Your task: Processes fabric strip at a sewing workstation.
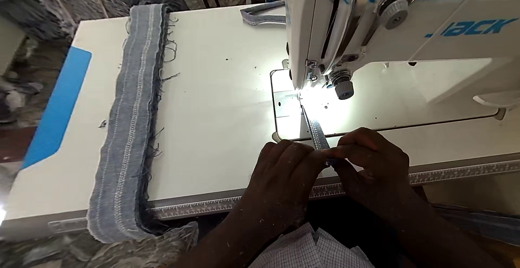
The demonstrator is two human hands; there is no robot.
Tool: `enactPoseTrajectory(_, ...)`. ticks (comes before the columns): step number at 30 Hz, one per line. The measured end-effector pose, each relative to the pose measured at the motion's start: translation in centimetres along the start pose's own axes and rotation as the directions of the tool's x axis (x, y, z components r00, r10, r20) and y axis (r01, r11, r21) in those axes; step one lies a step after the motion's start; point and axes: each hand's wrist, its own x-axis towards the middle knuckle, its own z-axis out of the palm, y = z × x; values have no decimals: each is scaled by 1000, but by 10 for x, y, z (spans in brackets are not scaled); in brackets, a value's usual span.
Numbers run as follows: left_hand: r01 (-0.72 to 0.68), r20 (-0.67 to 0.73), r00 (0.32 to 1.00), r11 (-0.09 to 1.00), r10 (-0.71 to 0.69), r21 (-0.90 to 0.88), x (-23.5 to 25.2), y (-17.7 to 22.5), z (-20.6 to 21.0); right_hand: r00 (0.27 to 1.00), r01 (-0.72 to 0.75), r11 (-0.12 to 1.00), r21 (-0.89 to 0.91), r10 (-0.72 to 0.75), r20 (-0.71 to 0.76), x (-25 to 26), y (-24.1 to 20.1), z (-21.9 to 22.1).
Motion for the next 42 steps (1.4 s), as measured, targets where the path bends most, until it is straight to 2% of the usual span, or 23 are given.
enactPoseTrajectory(2, 76, 74, 995, 996, -72, -48, -3, 1, 5, 993, -11, 1000, 2, 11, 121, 1, 5, -4)
enactPoseTrajectory(4, 143, 162, 979, 983, -123, -118, -9, -1, 18, 968, -89, 994, -57, 99, 229, 11, 14, -3)
enactPoseTrajectory(7, 119, 185, 978, 986, -96, -116, -23, -2, 32, 971, -156, 974, -162, 181, 154, 39, 35, 18)
enactPoseTrajectory(12, 6, 239, 971, 994, -31, 105, -36, -9, 25, 976, -100, 938, -332, 158, 153, 54, 51, 50)
enactPoseTrajectory(21, -54, 279, 960, 991, 17, 124, 6, -60, 21, 976, -94, 934, -344, 155, 154, 53, 51, 54)
enactPoseTrajectory(26, -78, 263, 964, 987, 39, 142, 30, -85, 22, 982, -112, 944, -311, 153, 111, 56, 53, 56)
enactPoseTrajectory(32, -32, 221, 975, 981, -11, 193, 39, -92, 27, 971, 47, 923, -381, 47, 236, 57, 66, 51)
enactPoseTrajectory(36, -61, 68, 997, 966, 45, 251, 26, -91, 25, 966, 94, 956, -278, -20, 259, 71, 91, 45)
enactPoseTrajectory(39, -58, 55, 997, 970, 46, 236, 25, -91, 26, 943, 196, 945, -263, -109, 314, 74, 94, 33)
enactPoseTrajectory(42, -46, 47, 998, 969, 35, 241, 26, -93, 28, 931, 160, 938, -307, -40, 364, 68, 82, 27)
